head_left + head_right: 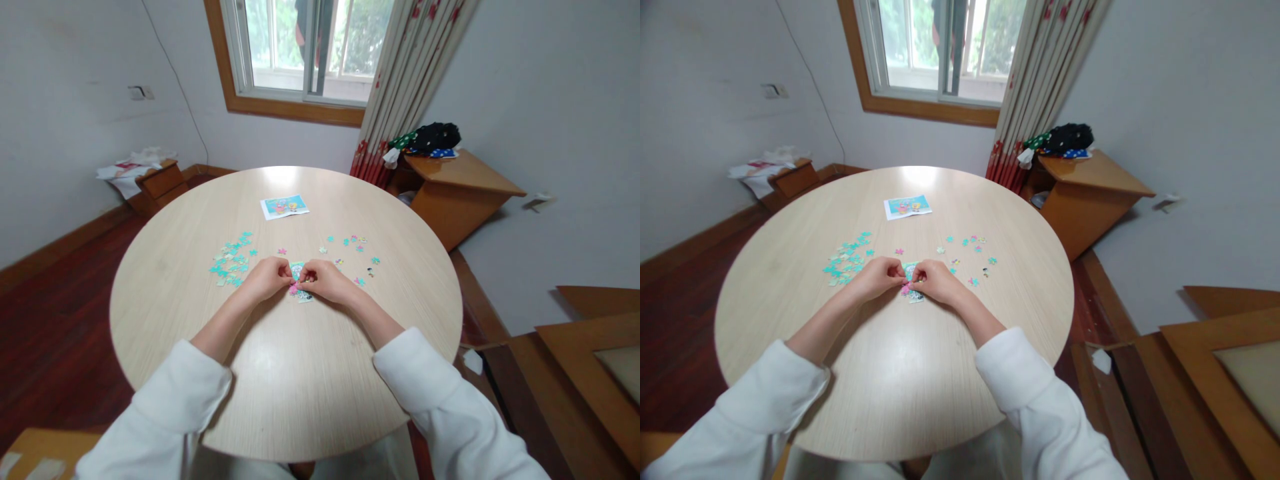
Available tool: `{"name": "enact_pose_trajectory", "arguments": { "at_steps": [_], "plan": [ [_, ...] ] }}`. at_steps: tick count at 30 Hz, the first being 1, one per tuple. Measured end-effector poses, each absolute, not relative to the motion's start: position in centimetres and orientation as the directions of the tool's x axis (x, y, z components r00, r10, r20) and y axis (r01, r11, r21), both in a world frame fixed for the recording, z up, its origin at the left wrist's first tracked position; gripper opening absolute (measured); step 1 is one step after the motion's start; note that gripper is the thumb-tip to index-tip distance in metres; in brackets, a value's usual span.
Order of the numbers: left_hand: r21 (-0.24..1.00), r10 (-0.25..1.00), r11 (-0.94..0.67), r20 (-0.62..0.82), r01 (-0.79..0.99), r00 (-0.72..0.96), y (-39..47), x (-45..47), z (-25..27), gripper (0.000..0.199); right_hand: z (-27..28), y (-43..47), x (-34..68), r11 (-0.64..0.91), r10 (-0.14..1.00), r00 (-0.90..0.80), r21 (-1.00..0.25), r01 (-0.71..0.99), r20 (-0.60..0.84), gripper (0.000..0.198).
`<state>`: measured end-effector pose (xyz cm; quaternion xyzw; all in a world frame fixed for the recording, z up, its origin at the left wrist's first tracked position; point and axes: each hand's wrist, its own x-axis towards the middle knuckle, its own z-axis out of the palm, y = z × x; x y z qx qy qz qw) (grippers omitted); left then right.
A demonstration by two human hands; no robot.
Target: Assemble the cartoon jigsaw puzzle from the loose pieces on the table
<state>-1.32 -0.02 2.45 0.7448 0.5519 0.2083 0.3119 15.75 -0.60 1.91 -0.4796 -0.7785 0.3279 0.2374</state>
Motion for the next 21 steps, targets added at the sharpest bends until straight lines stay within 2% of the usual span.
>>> {"name": "enact_pose_trajectory", "arguments": {
  "at_steps": [5, 10, 21],
  "plan": [
    [0.632, 0.954, -0.225, -0.013, 0.741, 0.301, 0.1, -1.4, 2.3, 0.01, 2.0, -0.6, 15.7, 0.321, 0.904, -0.423, -0.745, 0.584, 0.058, 0.011],
    [0.64, 0.952, -0.224, -0.017, 0.735, 0.304, 0.1, -1.4, 2.2, 0.01, 2.0, -0.7, 15.8, 0.323, 0.903, -0.425, -0.745, 0.584, 0.059, 0.01],
    [0.757, 0.945, -0.166, -0.062, 0.632, 0.322, 0.0, -1.8, 3.3, 0.021, 2.1, -0.7, 15.8, 0.313, 0.905, -0.423, -0.738, 0.597, 0.042, 0.009]
  ]
}}
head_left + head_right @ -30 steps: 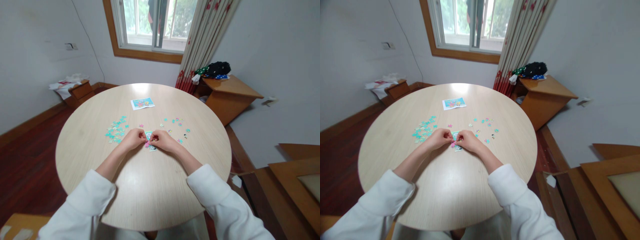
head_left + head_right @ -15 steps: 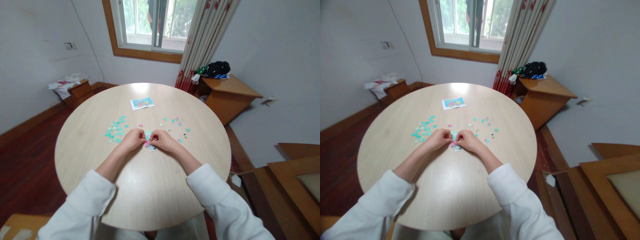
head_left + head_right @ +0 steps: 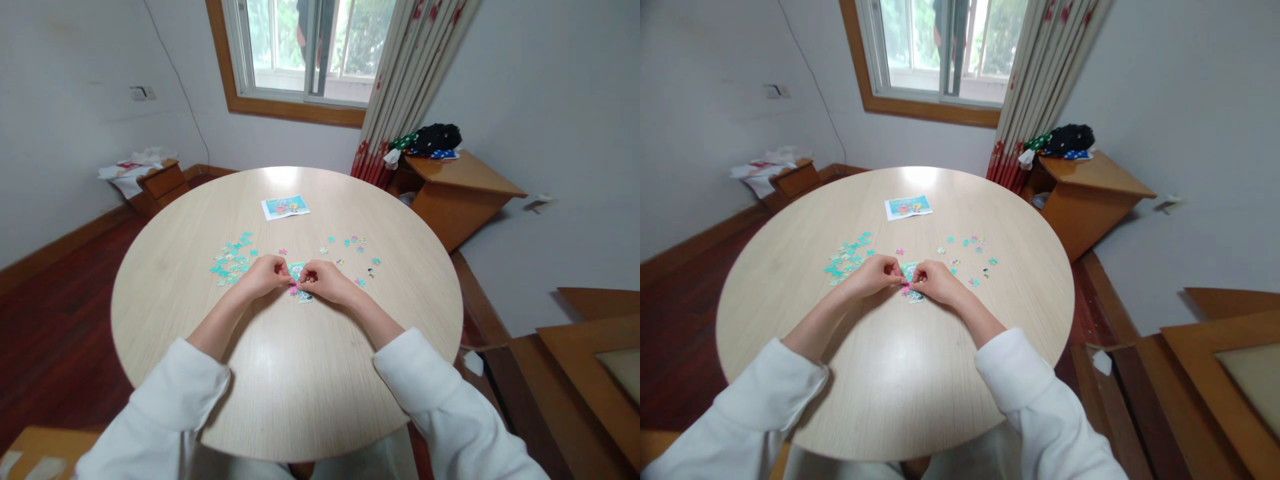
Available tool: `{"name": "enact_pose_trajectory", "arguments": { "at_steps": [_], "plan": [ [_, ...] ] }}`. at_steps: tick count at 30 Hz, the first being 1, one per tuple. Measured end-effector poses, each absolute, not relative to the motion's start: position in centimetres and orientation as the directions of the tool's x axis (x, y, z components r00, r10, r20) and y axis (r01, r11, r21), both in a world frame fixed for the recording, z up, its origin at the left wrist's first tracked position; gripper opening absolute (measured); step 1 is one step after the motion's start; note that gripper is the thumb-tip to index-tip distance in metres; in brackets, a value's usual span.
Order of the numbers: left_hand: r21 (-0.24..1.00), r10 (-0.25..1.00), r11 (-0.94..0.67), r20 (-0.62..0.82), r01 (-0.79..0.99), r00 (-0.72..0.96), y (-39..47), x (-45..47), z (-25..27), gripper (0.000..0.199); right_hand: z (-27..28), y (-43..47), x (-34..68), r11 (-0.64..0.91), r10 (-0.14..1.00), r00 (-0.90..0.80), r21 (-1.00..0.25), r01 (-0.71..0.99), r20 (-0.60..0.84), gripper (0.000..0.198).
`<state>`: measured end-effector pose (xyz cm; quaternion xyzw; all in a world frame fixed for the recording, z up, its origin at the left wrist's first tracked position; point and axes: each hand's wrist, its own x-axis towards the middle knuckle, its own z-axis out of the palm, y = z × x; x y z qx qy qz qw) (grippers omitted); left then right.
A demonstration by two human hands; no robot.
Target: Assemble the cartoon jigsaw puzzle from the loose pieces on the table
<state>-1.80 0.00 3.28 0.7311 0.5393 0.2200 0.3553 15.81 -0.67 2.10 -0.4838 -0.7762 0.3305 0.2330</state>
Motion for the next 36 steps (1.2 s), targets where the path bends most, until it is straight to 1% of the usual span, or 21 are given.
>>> {"name": "enact_pose_trajectory", "arguments": {
  "at_steps": [7, 11, 15, 18, 21, 25, 27, 29, 33, 36],
  "plan": [
    [0.669, 0.942, -0.181, -0.092, 0.721, 0.321, 0.1, -1.9, 2.3, 0.035, 1.8, -0.7, 15.9, 0.328, 0.905, -0.421, -0.733, 0.596, 0.063, 0.012],
    [0.707, 0.937, -0.171, -0.099, 0.686, 0.335, -0.1, -1.8, 2.7, 0.036, 2.0, -0.9, 15.9, 0.309, 0.906, -0.418, -0.767, 0.562, 0.059, 0.015],
    [0.785, 0.955, -0.135, -0.06, 0.604, 0.29, 0.0, -1.9, 3.6, 0.033, 2.2, -0.7, 16.1, 0.249, 0.913, -0.404, -0.86, 0.445, 0.056, 0.02],
    [0.821, 0.973, -0.121, -0.012, 0.558, 0.229, 0.2, -2.1, 3.8, 0.03, 2.4, -0.1, 16.8, 0.255, 0.942, -0.309, -0.88, 0.401, 0.132, 0.017],
    [0.814, 0.982, -0.138, 0.038, 0.564, 0.186, 0.5, -2.3, 3.6, 0.029, 2.6, 0.8, 18.0, 0.264, 0.96, -0.196, -0.876, 0.404, 0.199, 0.013],
    [0.809, 0.984, -0.139, 0.046, 0.571, 0.175, 0.6, -2.3, 3.3, 0.026, 2.7, 2.0, 20.2, 0.219, 0.975, -0.082, -0.867, 0.447, 0.204, 0.011],
    [0.815, 0.984, -0.135, 0.044, 0.563, 0.172, 0.6, -2.2, 3.3, 0.024, 2.5, 2.6, 21.5, 0.2, 0.975, -0.018, -0.833, 0.517, 0.223, 0.007],
    [0.822, 0.985, -0.133, 0.049, 0.553, 0.164, 0.7, -2.2, 3.2, 0.021, 2.2, 3.0, 22.5, 0.169, 0.976, 0.012, -0.788, 0.592, 0.219, 0.004],
    [0.829, 0.988, -0.127, 0.054, 0.544, 0.148, 1.0, -2.3, 2.9, 0.016, 1.9, 3.1, 23.5, 0.136, 0.984, -0.02, -0.682, 0.719, 0.175, 0.01],
    [0.834, 0.988, -0.133, 0.072, 0.536, 0.133, 1.1, -2.4, 2.8, 0.011, 2.0, 2.8, 23.4, 0.15, 0.988, -0.086, -0.654, 0.742, 0.129, 0.009]
  ]
}}
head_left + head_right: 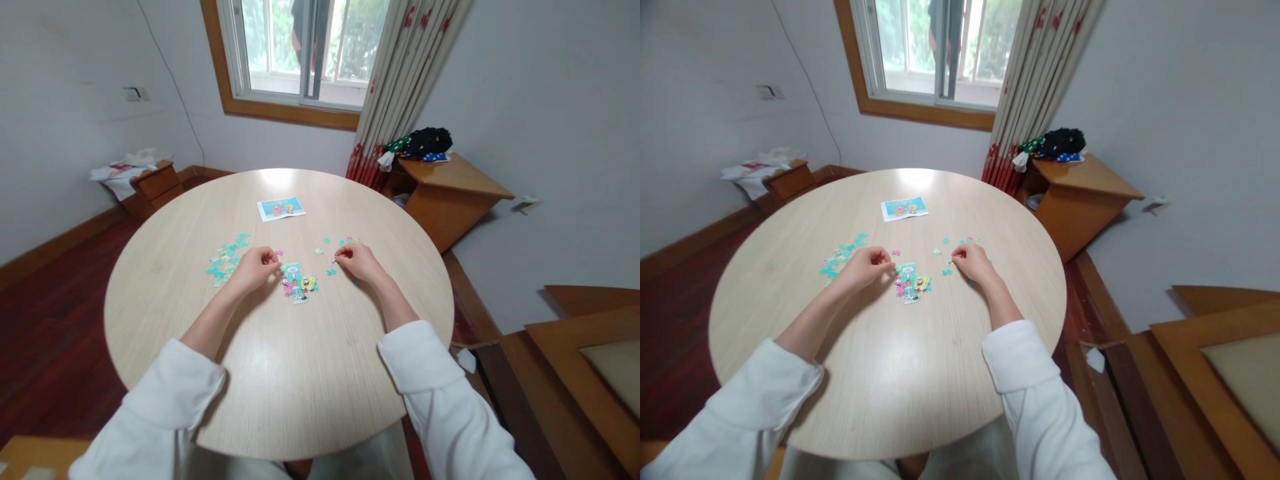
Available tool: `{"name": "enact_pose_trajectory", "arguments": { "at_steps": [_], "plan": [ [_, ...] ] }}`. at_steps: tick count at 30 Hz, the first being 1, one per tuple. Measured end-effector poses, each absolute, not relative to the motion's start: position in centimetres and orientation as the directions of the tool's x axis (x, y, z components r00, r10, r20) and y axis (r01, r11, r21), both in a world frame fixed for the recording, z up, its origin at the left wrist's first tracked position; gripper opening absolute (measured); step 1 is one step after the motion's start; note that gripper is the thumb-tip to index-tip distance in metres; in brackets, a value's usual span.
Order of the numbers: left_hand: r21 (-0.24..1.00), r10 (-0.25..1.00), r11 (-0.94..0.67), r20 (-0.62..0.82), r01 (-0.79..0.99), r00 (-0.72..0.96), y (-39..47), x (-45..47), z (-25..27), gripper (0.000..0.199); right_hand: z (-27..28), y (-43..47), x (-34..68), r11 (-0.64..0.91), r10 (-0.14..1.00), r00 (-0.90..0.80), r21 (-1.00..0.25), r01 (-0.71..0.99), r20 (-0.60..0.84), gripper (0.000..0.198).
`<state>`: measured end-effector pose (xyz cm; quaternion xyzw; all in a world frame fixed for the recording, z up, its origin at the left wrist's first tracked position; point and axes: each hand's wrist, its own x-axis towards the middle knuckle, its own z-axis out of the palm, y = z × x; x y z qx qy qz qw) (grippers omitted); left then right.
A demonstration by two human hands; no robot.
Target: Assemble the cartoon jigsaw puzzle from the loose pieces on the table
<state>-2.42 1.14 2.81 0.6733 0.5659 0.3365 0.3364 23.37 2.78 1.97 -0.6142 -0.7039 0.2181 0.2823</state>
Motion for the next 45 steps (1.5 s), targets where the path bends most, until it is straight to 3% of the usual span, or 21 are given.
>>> {"name": "enact_pose_trajectory", "arguments": {
  "at_steps": [5, 10, 21, 26, 29, 32, 35, 45],
  "plan": [
    [0.837, 0.992, -0.128, 0.099, 0.532, 0.082, 1.1, -2.5, 3.0, 0.006, 2.4, 2.2, 23.0, 0.134, 0.991, -0.12, -0.662, 0.737, 0.067, 0.011],
    [0.83, 0.992, -0.128, 0.112, 0.542, 0.063, 0.9, -2.5, 3.4, 0.012, 2.2, 2.2, 23.0, 0.094, 0.994, -0.104, -0.652, 0.752, 0.024, 0.009],
    [0.837, 0.992, -0.126, 0.12, 0.532, 0.046, 0.7, -2.4, 3.5, 0.018, 1.5, 2.7, 23.1, 0.097, 0.995, -0.09, -0.647, 0.757, 0.044, 0.007],
    [0.862, 0.991, -0.13, 0.123, 0.49, 0.048, 0.9, -2.4, 3.2, 0.016, 1.6, 2.6, 23.0, 0.17, 0.985, -0.132, -0.664, 0.728, 0.107, 0.007],
    [0.879, 0.991, -0.13, 0.113, 0.458, 0.065, 1.0, -2.3, 3.0, 0.013, 1.6, 2.5, 22.4, 0.21, 0.977, -0.152, -0.762, 0.612, 0.147, 0.005],
    [0.908, 0.991, -0.112, 0.074, 0.404, 0.108, 0.7, -1.9, 3.2, 0.013, 1.6, 2.2, 21.0, 0.177, 0.977, -0.175, -0.922, 0.344, 0.122, 0.006],
    [0.949, 0.975, -0.079, 0.009, 0.305, 0.223, 0.2, -1.3, 3.6, 0.015, 1.8, 1.5, 19.4, 0.129, 0.967, -0.239, -0.98, 0.151, 0.091, 0.012],
    [0.984, 0.93, -0.058, -0.008, 0.169, 0.368, -0.5, -0.4, 3.6, 0.019, 2.5, 0.0, 17.6, 0.161, 0.903, -0.415, -0.984, 0.08, 0.114, 0.01]
  ]
}}
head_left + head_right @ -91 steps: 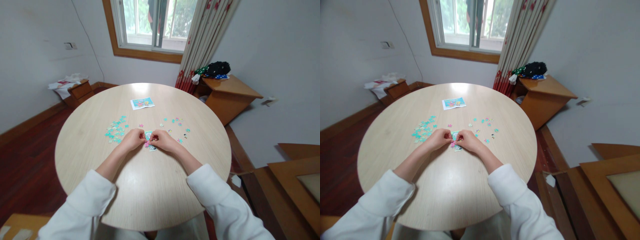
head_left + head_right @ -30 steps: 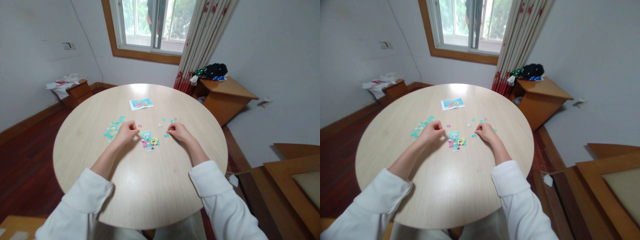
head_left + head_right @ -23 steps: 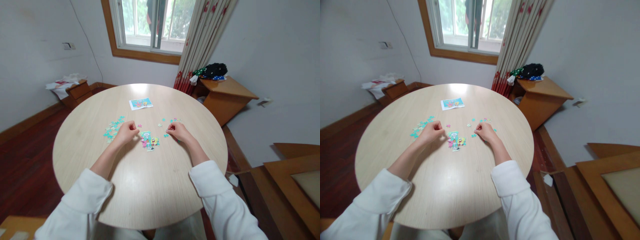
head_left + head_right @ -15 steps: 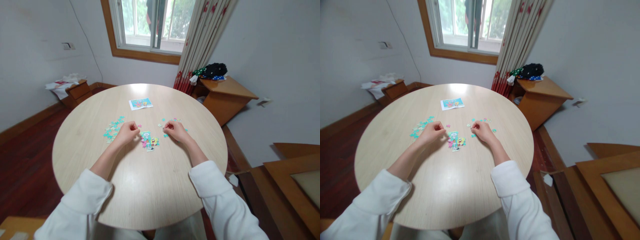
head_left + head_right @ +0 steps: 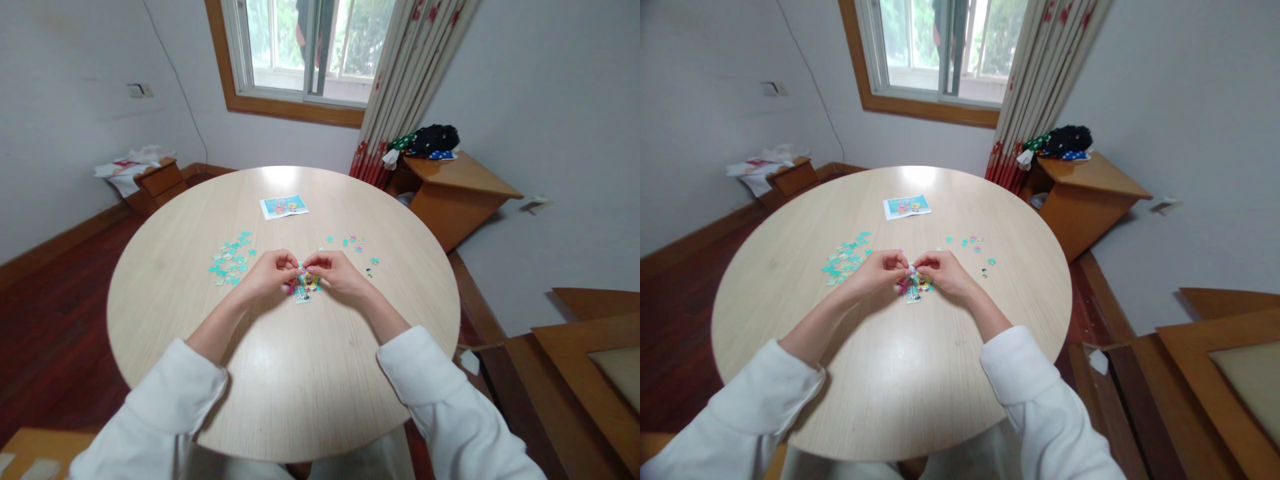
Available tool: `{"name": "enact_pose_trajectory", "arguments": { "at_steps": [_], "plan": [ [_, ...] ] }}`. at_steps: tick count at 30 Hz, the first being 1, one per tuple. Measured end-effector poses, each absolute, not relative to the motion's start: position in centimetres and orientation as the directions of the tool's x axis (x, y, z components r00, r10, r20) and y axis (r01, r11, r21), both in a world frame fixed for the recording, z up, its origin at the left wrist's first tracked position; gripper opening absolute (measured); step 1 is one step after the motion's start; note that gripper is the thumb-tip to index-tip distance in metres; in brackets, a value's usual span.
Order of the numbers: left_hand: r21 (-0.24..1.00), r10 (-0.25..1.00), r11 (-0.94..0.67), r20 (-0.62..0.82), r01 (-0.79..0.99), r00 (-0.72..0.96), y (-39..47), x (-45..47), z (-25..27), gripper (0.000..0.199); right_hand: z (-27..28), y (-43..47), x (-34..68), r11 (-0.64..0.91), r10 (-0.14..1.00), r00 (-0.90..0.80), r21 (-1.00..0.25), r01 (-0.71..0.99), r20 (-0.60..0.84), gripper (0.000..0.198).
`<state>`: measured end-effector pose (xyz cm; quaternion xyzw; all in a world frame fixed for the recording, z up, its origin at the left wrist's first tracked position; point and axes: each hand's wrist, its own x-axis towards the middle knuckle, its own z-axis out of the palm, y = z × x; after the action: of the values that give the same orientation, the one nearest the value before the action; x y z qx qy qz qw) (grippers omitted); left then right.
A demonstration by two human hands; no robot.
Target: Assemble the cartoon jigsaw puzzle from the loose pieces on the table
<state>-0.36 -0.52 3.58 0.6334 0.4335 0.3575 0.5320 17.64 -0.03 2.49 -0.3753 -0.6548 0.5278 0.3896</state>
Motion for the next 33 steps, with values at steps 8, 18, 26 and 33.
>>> {"name": "enact_pose_trajectory", "arguments": {
  "at_steps": [8, 18, 26, 33],
  "plan": [
    [0.986, 0.915, -0.044, -0.024, 0.161, 0.403, -0.6, -0.5, 3.4, 0.02, 2.2, 0.0, 17.3, 0.103, 0.925, -0.368, -0.995, 0.009, 0.093, 0.019],
    [0.976, 0.902, 0.0, -0.094, 0.218, 0.421, -0.9, -0.7, 3.8, 0.018, 1.9, 0.1, 17.2, 0.068, 0.912, -0.405, -0.998, -0.015, 0.068, 0.023],
    [0.951, 0.878, -0.051, -0.103, 0.305, 0.467, -1.0, -1.2, 4.2, 0.012, 2.1, -0.1, 17.1, 0.043, 0.904, -0.426, -0.999, -0.007, 0.042, 0.027],
    [0.93, 0.885, -0.031, -0.144, 0.366, 0.443, -0.4, -2.0, 4.2, 0.008, 2.2, -0.3, 17.0, 0.054, 0.899, -0.437, -0.998, 0.031, 0.035, 0.024]
  ]
}}
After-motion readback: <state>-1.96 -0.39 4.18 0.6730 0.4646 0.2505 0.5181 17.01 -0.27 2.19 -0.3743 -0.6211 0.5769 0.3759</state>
